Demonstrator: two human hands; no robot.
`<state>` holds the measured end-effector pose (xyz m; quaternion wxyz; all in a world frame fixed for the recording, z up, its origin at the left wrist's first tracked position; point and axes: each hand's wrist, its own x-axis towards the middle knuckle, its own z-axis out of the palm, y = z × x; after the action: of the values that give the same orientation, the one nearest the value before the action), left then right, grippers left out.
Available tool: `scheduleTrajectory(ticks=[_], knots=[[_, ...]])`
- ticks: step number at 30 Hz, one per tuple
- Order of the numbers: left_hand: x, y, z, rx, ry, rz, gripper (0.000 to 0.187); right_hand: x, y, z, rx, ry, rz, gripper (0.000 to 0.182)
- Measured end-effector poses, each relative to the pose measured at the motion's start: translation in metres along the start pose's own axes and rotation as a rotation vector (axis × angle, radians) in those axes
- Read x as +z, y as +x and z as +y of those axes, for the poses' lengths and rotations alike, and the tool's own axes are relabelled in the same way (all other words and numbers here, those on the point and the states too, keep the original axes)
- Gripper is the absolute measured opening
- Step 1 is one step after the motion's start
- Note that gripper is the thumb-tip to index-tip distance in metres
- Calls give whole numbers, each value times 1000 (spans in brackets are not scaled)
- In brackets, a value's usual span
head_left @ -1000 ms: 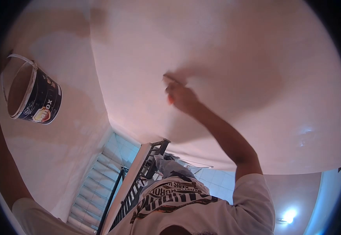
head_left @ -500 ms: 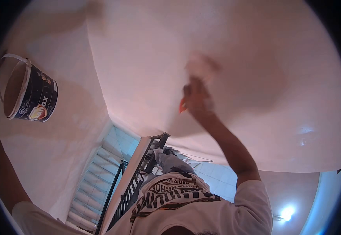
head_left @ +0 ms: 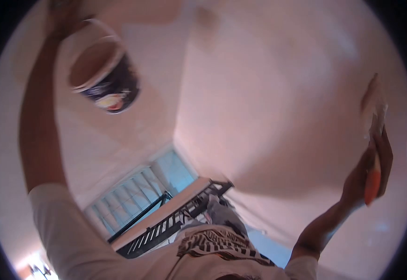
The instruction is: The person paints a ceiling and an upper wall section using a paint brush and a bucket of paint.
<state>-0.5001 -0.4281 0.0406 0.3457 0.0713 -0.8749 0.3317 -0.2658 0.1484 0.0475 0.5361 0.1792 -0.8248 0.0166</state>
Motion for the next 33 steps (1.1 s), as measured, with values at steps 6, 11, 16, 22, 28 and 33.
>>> scheduleTrajectory(ticks=[6,11,16,22,28,33], knots=[[-1,2,-13,36,-119,1,119,115,80,-106,24,1009,-65,15],[14,2,-18,78,-164,182,116,210,163,-220,-527,1304,-249,13],[26,3,-24,126,-204,309,116,267,201,-300,-570,1101,-870,16],[21,4,-24,137,-219,276,120,375,164,-363,-872,852,-1027,25],[26,0,-30,150,-224,318,121,383,147,-397,-742,579,-1280,34],[25,0,-21,134,-190,255,120,378,150,-390,-766,593,-1270,36]])
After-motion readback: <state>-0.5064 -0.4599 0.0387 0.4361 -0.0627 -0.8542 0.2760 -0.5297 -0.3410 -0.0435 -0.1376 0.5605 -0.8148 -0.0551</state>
